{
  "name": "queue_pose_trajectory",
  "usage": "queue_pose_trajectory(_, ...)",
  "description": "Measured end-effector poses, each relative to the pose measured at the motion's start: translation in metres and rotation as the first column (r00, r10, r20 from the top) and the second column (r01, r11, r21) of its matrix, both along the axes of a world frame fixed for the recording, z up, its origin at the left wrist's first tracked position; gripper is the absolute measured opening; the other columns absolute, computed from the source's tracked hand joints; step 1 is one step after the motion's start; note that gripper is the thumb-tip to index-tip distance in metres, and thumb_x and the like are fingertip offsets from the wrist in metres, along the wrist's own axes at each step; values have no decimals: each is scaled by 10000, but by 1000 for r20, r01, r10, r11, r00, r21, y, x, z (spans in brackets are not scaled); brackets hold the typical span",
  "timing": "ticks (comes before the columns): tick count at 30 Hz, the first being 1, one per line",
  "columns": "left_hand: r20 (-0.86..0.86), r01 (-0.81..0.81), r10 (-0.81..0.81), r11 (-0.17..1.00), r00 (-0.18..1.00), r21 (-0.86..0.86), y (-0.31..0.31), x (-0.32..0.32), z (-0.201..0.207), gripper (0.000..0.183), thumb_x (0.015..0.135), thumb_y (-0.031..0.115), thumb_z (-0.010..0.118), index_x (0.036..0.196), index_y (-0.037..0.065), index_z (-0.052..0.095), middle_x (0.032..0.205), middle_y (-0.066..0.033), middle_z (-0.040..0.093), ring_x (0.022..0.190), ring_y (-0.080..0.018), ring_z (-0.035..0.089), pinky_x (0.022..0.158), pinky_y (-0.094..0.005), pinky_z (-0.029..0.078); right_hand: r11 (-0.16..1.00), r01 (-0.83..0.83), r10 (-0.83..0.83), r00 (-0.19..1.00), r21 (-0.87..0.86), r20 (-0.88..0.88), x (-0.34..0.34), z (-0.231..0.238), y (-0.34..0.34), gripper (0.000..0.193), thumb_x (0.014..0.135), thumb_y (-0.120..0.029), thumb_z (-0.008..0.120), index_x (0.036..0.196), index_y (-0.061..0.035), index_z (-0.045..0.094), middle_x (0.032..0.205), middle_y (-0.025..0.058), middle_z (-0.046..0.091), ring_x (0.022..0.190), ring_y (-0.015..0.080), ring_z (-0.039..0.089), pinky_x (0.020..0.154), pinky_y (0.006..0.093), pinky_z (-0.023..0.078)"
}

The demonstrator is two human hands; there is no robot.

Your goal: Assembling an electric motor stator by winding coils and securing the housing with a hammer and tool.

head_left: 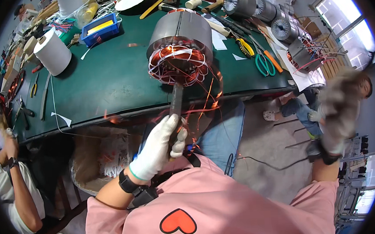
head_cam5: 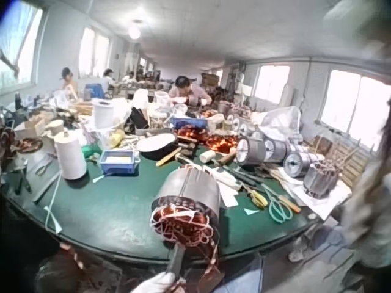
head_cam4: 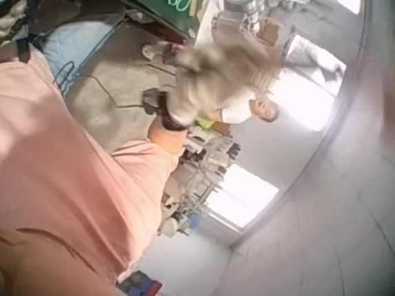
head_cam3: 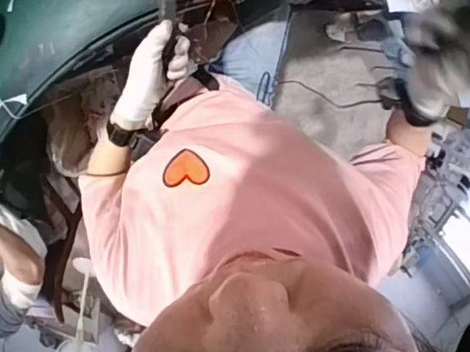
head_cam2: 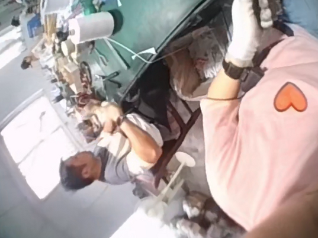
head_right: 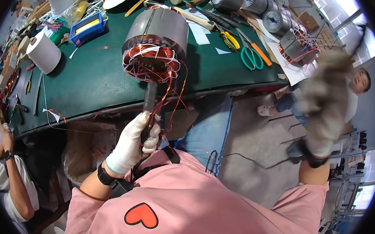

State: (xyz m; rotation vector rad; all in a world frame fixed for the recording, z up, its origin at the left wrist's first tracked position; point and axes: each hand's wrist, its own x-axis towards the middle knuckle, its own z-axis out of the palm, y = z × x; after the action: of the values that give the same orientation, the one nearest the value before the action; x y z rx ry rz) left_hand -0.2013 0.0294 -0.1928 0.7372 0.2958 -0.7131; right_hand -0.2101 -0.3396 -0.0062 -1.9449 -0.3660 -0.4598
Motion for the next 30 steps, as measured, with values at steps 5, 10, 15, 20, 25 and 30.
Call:
queue_pose_trajectory(5,62,-116,117,993,991,-17,-24,-6,-18,359,1039,455,515,1157,118,556,767,18,506,516,-65,340,458,-216,265,748,-346,144,918,-566,-370,35,-118,89,327,971,-315,576,1171,-59,541,982,116,594,763,294,601,645,393,509)
queue_pose_trajectory(10,-68,-18,9,991,998,-136,0,-2,-19,417,1020,506,525,1172,119,561,749,33,481,528,-61,340,464,-219,245,798,-259,118,953,-544,-280,30,-125,62,260,933,-233,648,1003,-8,537,667,122,529,610,287,581,525,413,474)
queue_pose_trajectory(15,177,-124,97,981,979,148,-4,-5,-25,393,1034,456,529,1212,106,526,774,13,521,556,-73,436,478,-229,353,909,264,26,736,322,-676,22,-151,81,274,1026,-350,576,1029,-100,463,639,-10,435,452,72,392,411,211,328)
queue_pose_trajectory(20,158,-187,177,981,971,48,0,4,-24,332,1061,395,497,1223,106,518,778,10,519,553,-70,443,484,-213,361,987,139,-15,562,76,-827,44,-115,102,239,1013,-339,595,993,-141,463,634,-33,434,450,64,373,391,228,298)
queue_pose_trajectory(25,191,-222,197,968,962,119,11,4,-30,329,1075,393,466,1249,118,515,795,16,521,570,-65,452,500,-216,367,765,-522,545,837,378,52,38,25,77,73,974,-177,540,970,-111,571,834,-17,519,732,110,541,685,262,463)
queue_pose_trajectory(30,74,-215,214,977,974,7,9,10,-35,352,1069,421,464,1237,116,511,735,14,501,527,-68,425,450,-218,346,892,-450,406,841,-46,-357,68,-149,73,202,953,-265,598,972,-71,546,851,82,566,713,271,539,639,363,457)
